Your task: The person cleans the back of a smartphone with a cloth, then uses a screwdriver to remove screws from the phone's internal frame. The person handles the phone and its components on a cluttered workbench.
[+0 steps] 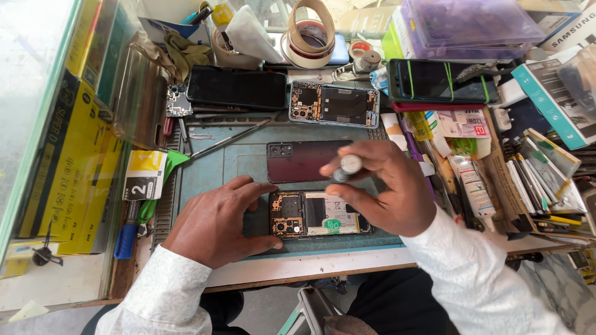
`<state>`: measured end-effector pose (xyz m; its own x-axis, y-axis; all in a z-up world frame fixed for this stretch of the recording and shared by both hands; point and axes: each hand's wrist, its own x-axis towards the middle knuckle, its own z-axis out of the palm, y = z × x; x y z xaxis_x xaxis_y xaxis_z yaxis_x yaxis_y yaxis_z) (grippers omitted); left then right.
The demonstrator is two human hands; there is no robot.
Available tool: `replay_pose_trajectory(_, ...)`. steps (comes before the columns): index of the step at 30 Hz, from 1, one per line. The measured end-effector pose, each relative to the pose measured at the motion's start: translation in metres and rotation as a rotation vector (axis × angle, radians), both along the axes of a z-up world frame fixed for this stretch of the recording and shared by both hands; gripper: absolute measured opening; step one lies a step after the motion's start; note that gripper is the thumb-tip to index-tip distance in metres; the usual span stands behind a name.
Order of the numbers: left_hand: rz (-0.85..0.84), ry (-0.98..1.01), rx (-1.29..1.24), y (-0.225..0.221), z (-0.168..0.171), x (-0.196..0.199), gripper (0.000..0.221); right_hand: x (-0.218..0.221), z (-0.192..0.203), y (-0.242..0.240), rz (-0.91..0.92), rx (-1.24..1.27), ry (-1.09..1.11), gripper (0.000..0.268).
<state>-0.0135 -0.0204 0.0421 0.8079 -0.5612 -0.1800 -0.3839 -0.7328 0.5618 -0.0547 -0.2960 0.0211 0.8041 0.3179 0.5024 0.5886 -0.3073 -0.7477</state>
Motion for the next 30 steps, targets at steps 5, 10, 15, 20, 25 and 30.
replay_pose_trajectory(5,-0.007,0.003,-0.038,0.003,-0.002,0.002,0.087,0.024,0.005,0.006,0.141,-0.116,-0.008,0.074)
replay_pose_trajectory(10,-0.016,0.006,-0.078,0.009,-0.006,0.003,0.088,0.029,-0.009,0.013,0.112,-0.124,-0.118,0.078)
replay_pose_trajectory(15,-0.007,0.025,-0.014,0.011,-0.004,0.004,0.089,0.026,-0.015,-0.002,0.008,0.083,-0.011,0.067)
replay_pose_trajectory(20,-0.016,-0.023,-0.019,0.011,-0.006,0.004,0.085,0.027,-0.014,-0.014,-0.049,0.179,-0.108,0.064)
replay_pose_trajectory(25,-0.018,0.009,0.067,0.013,-0.013,0.003,0.086,0.03,-0.019,-0.013,-0.097,0.155,-0.161,0.063)
replay_pose_trajectory(30,-0.036,-0.04,0.025,0.011,-0.014,0.004,0.089,0.029,-0.024,-0.009,-0.092,0.118,-0.138,0.066)
